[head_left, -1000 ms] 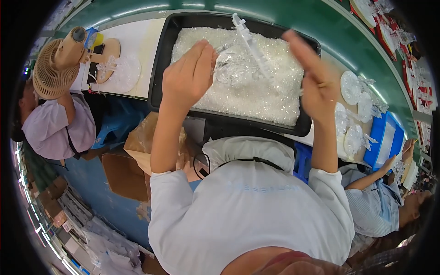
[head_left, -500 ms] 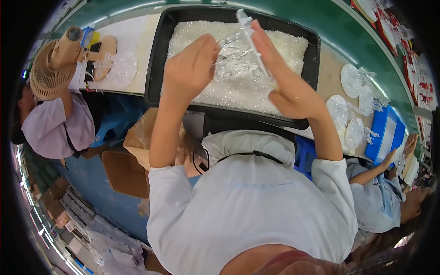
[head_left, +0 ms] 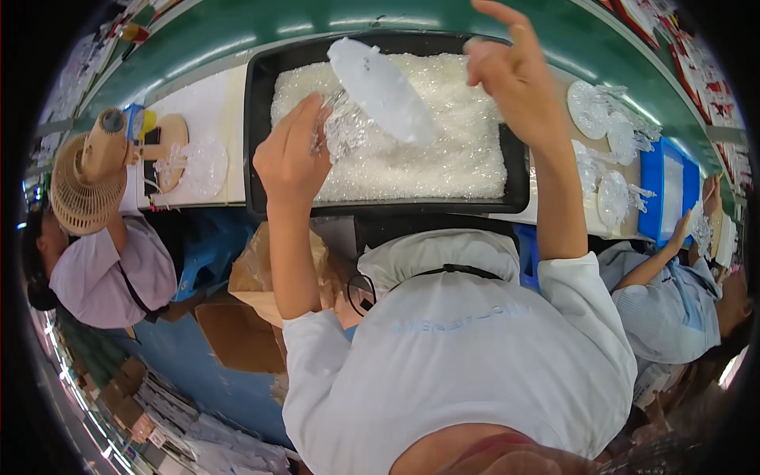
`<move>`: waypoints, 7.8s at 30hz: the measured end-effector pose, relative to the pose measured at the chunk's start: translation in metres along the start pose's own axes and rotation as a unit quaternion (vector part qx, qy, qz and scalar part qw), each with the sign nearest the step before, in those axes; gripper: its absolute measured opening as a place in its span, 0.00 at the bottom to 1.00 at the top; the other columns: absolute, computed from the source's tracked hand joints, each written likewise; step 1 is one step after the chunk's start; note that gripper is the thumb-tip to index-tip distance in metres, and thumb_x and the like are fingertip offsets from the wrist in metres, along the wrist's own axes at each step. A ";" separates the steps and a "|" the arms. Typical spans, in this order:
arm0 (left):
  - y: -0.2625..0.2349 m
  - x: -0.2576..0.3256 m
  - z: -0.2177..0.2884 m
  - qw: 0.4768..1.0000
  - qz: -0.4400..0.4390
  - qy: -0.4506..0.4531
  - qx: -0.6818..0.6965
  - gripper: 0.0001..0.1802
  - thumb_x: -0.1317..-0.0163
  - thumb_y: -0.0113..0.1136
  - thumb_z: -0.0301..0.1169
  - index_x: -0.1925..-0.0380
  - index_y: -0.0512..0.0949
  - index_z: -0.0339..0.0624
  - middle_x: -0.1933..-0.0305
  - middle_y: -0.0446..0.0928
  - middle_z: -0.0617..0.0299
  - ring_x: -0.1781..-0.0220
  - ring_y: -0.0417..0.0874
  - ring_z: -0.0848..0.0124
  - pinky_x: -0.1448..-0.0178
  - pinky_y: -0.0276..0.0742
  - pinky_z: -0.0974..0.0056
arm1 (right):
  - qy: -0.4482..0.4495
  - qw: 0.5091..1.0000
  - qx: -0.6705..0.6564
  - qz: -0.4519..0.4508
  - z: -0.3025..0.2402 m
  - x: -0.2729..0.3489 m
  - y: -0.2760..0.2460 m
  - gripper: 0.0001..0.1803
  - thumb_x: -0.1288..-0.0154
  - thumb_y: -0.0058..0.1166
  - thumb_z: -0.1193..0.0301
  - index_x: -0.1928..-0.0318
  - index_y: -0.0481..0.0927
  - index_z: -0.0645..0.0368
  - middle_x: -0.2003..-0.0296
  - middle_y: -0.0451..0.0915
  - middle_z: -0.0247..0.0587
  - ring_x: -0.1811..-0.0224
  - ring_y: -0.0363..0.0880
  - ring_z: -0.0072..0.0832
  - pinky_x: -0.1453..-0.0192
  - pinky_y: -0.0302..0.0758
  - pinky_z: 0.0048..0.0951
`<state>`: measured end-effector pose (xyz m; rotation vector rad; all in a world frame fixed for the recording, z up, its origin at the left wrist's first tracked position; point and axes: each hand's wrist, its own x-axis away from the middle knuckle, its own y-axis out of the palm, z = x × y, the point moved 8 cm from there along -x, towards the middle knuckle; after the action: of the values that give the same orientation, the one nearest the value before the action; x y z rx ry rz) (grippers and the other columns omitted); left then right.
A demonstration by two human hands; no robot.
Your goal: Applying adhesive to decorative light fixture parts and dipping them into a tray of small white decorative crystals.
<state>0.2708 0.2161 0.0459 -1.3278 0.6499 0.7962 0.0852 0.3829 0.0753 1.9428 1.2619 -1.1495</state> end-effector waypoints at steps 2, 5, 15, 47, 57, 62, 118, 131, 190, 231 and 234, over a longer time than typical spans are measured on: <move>0.004 0.009 -0.005 1.000 -0.023 -0.015 -0.006 0.18 0.55 0.69 0.16 0.60 0.83 0.37 0.61 0.86 0.54 0.62 0.88 0.60 0.61 0.84 0.65 | 0.478 0.867 0.124 0.059 0.027 0.027 0.003 0.37 0.32 0.47 0.82 0.26 0.47 0.61 0.61 0.78 0.39 0.64 0.74 0.17 0.62 0.68 0.18; 0.003 0.016 -0.007 0.999 -0.019 -0.029 0.014 0.20 0.55 0.65 0.13 0.59 0.84 0.37 0.60 0.86 0.53 0.61 0.88 0.58 0.59 0.84 0.63 | 0.393 0.906 0.093 0.128 0.014 0.009 0.005 0.48 0.35 0.45 0.86 0.23 0.33 0.55 0.50 0.75 0.48 0.59 0.77 0.24 0.58 0.72 0.21; 0.004 0.023 -0.010 0.994 -0.063 -0.067 0.054 0.28 0.61 0.56 0.09 0.56 0.83 0.34 0.58 0.85 0.48 0.59 0.88 0.53 0.56 0.85 0.61 | 0.381 0.894 0.066 0.226 0.023 0.053 -0.022 0.28 0.26 0.47 0.70 0.29 0.62 0.66 0.37 0.75 0.53 0.45 0.81 0.40 0.51 0.78 0.29; 0.012 0.020 0.001 0.983 -0.089 -0.032 0.155 0.24 0.59 0.67 0.14 0.57 0.81 0.37 0.58 0.85 0.53 0.63 0.88 0.59 0.63 0.84 0.63 | 0.227 0.939 0.117 0.229 0.010 0.018 -0.001 0.01 0.32 0.56 0.81 0.62 0.80 0.65 0.68 0.82 0.47 0.76 0.79 0.25 0.73 0.78 0.24; 0.015 0.020 -0.005 0.981 -0.094 -0.040 0.164 0.21 0.58 0.69 0.16 0.59 0.80 0.38 0.60 0.85 0.55 0.63 0.87 0.59 0.63 0.84 0.63 | 0.297 0.928 0.137 0.179 0.037 0.006 0.009 0.04 0.30 0.57 0.78 0.60 0.80 0.68 0.67 0.83 0.48 0.73 0.79 0.23 0.69 0.76 0.21; 0.009 0.018 -0.005 0.986 -0.046 -0.008 0.157 0.21 0.59 0.70 0.16 0.61 0.81 0.38 0.61 0.85 0.56 0.64 0.87 0.60 0.64 0.84 0.64 | 0.291 0.938 0.120 0.141 0.050 0.012 0.009 0.05 0.30 0.59 0.76 0.60 0.80 0.68 0.66 0.84 0.50 0.72 0.78 0.23 0.69 0.74 0.20; 0.006 -0.069 -0.028 0.995 -0.013 -0.097 -0.003 0.03 0.50 0.60 0.34 0.76 0.81 0.51 0.82 0.78 0.59 0.77 0.83 0.59 0.72 0.77 0.57 | 0.132 0.906 0.308 0.258 -0.047 0.047 -0.005 0.23 0.26 0.48 0.69 0.39 0.70 0.77 0.70 0.82 0.57 0.82 0.68 0.26 0.78 0.62 0.22; 0.001 -0.055 -0.006 0.990 0.059 -0.105 0.068 0.07 0.50 0.73 0.31 0.69 0.87 0.47 0.84 0.76 0.66 0.85 0.76 0.76 0.78 0.69 0.72 | 0.079 0.938 0.299 0.159 -0.057 0.072 0.029 0.27 0.22 0.43 0.54 0.50 0.77 0.70 0.63 0.80 0.54 0.78 0.76 0.32 0.77 0.73 0.25; -0.015 -0.060 0.056 0.990 0.018 0.080 0.117 0.11 0.58 0.70 0.15 0.70 0.83 0.23 0.82 0.78 0.50 0.86 0.73 0.66 0.81 0.62 0.69 | 0.079 0.890 0.447 0.035 -0.047 0.043 0.057 0.20 0.59 0.66 0.82 0.59 0.84 0.62 0.62 0.85 0.45 0.70 0.82 0.34 0.73 0.74 0.28; -0.021 -0.055 0.053 0.991 0.067 0.066 0.092 0.13 0.59 0.72 0.15 0.69 0.83 0.27 0.81 0.78 0.56 0.85 0.71 0.66 0.81 0.64 0.68 | 0.127 0.906 0.394 0.090 -0.052 0.052 0.035 0.11 0.45 0.51 0.88 0.60 0.76 0.68 0.62 0.81 0.58 0.69 0.86 0.40 0.64 0.85 0.33; -0.021 -0.055 0.052 0.991 0.072 0.070 0.092 0.13 0.59 0.72 0.15 0.69 0.83 0.27 0.81 0.78 0.55 0.85 0.72 0.66 0.81 0.65 0.68 | 0.134 0.903 0.399 0.090 -0.050 0.048 0.039 0.10 0.46 0.52 0.88 0.61 0.76 0.68 0.63 0.81 0.58 0.69 0.86 0.40 0.65 0.84 0.33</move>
<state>0.2539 0.2592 0.1096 -1.1836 0.9181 0.7443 0.1476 0.4281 0.0571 2.8227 0.7380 -1.4816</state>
